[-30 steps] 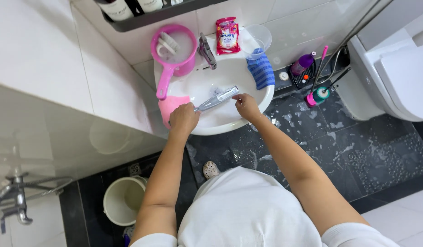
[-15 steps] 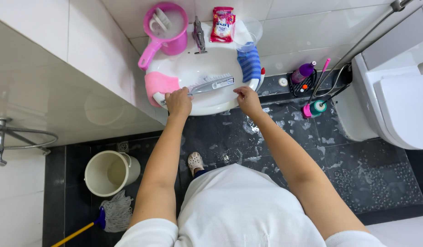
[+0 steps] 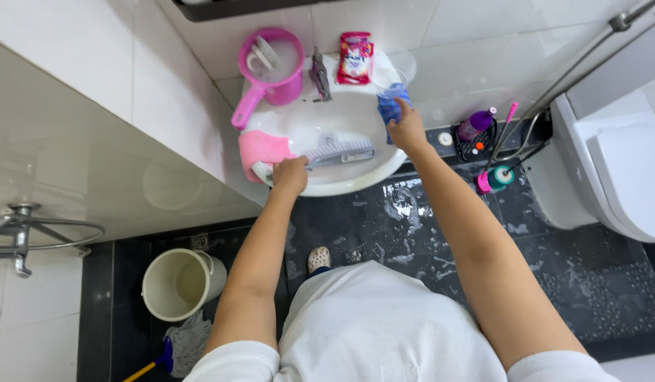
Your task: The person scrubs the toilet bowl, seat, and tank with a brush and a pink scoop. They then rinse the brush and scoop at the sink, scrub the wall tiles, and wash their hands and the cleaning tools.
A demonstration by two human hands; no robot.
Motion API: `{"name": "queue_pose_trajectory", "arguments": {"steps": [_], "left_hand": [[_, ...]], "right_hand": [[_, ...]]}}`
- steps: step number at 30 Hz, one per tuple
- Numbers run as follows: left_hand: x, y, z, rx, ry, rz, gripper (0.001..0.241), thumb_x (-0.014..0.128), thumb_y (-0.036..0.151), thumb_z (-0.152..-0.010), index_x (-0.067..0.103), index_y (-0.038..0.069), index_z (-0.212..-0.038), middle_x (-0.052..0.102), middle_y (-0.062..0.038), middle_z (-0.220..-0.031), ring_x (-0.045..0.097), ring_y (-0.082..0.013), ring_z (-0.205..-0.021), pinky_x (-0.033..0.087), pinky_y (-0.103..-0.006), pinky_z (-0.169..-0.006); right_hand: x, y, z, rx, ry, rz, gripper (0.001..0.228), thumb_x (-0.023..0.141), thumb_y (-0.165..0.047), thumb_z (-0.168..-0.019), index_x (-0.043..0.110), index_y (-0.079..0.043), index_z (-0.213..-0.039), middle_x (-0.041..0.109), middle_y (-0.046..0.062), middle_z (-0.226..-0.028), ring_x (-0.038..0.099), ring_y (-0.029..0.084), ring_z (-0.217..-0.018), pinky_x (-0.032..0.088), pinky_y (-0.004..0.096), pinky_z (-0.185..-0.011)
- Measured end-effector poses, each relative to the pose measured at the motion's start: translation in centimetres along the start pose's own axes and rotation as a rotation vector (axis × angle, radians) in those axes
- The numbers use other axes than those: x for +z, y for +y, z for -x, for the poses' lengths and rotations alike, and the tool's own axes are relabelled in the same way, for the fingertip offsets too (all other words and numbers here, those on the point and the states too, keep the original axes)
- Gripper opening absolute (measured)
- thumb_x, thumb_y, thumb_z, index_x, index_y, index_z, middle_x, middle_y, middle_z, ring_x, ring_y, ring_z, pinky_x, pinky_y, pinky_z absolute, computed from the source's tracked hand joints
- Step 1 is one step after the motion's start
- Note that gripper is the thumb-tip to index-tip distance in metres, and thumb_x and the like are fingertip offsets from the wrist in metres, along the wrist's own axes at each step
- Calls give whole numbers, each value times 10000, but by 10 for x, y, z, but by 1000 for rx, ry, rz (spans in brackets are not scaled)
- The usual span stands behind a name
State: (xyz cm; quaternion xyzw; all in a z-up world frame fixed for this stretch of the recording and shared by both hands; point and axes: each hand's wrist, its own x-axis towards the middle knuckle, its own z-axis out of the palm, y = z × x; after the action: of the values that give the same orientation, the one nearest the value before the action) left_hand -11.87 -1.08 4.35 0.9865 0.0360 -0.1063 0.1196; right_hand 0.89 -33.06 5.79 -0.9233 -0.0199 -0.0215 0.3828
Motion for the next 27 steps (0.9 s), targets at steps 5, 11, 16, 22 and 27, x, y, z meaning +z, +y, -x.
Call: {"name": "queue_pose_trajectory", "arguments": {"steps": [5, 11, 16, 22, 27], "left_hand": [[-67, 6, -6, 33, -118, 44, 371, 724, 298, -890, 711, 174, -1240, 728, -115, -1169, 631, -316, -1166, 404, -497, -1035], [-61, 2, -48, 184, -106, 453, 502, 758, 401, -878, 692, 112, -1283, 738, -130, -1130, 695, -262, -1034, 549, -423, -922], [-14, 14, -93, -48, -415, 1248, 619, 727, 446, -918, 605, 82, -1403, 727, -181, -1195, 712, -183, -900, 607, -357, -749], [3, 16, -113, -565, -580, 1800, 898, 742, 447, -875, 211, 233, -1567, 410, -196, -1481, 538, -262, -788, 625, -463, -757], [24, -4, -132, -541, -365, 1785, 795, 701, 450, -916, 363, 154, -1571, 530, -170, -1338, 625, -271, -907, 601, -447, -730]], "right_hand": [[29, 15, -58, 44, 13, 88, 626, 618, -36, -846, 540, -184, -1449, 545, 339, -1186, 592, 508, -1026, 494, 499, -936], [27, -27, -41, -15, 118, 114, 122, 665, -98, -939, 721, -41, -1031, 695, 220, -984, 681, 411, -942, 544, 492, -855], [23, -74, 6, -82, -58, 200, 115, 673, -90, -918, 757, -23, -958, 718, 220, -858, 701, 397, -777, 558, 484, -732], [41, -133, -11, -28, -527, 88, 157, 726, -199, -894, 758, -72, -980, 748, 156, -824, 723, 319, -740, 565, 427, -689], [36, -191, -75, -73, -389, 273, 212, 615, -222, -1021, 752, -207, -1182, 757, 150, -928, 723, 308, -873, 567, 425, -798]]}}
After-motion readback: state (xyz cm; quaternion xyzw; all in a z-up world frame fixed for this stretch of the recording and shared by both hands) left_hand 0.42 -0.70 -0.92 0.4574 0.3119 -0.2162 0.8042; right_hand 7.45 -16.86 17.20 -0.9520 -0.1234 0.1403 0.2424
